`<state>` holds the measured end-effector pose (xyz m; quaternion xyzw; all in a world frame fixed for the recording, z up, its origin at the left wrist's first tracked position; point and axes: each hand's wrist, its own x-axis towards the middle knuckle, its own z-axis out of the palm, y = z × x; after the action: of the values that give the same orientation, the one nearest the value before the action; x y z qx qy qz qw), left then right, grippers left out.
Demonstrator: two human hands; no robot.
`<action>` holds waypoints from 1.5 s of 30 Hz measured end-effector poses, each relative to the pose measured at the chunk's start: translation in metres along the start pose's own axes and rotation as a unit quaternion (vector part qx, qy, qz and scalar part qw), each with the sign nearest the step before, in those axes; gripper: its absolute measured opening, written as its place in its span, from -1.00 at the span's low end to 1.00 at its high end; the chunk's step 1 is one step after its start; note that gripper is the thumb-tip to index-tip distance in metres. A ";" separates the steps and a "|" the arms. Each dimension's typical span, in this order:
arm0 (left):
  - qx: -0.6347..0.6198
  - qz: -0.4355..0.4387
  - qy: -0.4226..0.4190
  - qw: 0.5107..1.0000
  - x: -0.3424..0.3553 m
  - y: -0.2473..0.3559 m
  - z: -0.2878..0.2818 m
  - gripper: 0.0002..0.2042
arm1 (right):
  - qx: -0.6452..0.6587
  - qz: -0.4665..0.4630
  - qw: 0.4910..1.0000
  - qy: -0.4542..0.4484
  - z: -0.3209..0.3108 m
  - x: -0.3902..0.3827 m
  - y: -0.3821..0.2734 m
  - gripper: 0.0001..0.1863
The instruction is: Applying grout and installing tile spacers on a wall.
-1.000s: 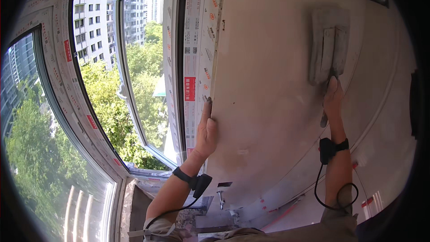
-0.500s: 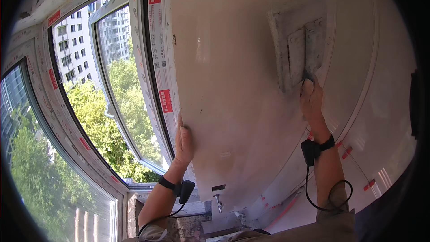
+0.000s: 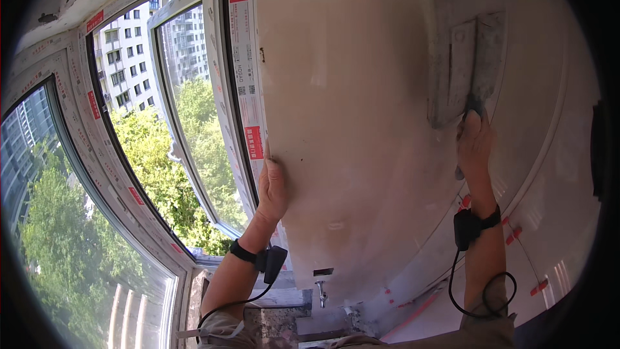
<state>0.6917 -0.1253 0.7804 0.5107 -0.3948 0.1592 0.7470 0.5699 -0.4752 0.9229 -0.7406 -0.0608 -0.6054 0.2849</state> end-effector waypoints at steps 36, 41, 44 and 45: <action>0.122 0.047 0.082 0.988 -0.063 0.073 0.017 -0.40 | -0.041 -0.184 0.937 -0.293 0.037 -0.034 -0.249 -0.51; -0.133 0.050 0.154 0.978 -0.100 0.128 0.035 -0.46 | 0.201 -0.060 0.946 -0.247 0.067 -0.131 -0.225 -0.63; -0.176 -0.056 0.305 0.934 -0.116 0.144 0.052 -0.57 | 0.221 -0.038 0.944 -0.242 0.076 -0.173 -0.213 -0.65; -0.144 -0.064 0.302 0.940 -0.124 0.141 0.050 -0.47 | 0.217 -0.012 0.940 -0.262 0.079 -0.182 -0.209 -0.66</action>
<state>0.5012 -0.0893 0.7855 0.3495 -0.1357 0.1992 0.9054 0.4995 -0.2162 0.8184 -0.7925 -0.2717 -0.3657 0.4054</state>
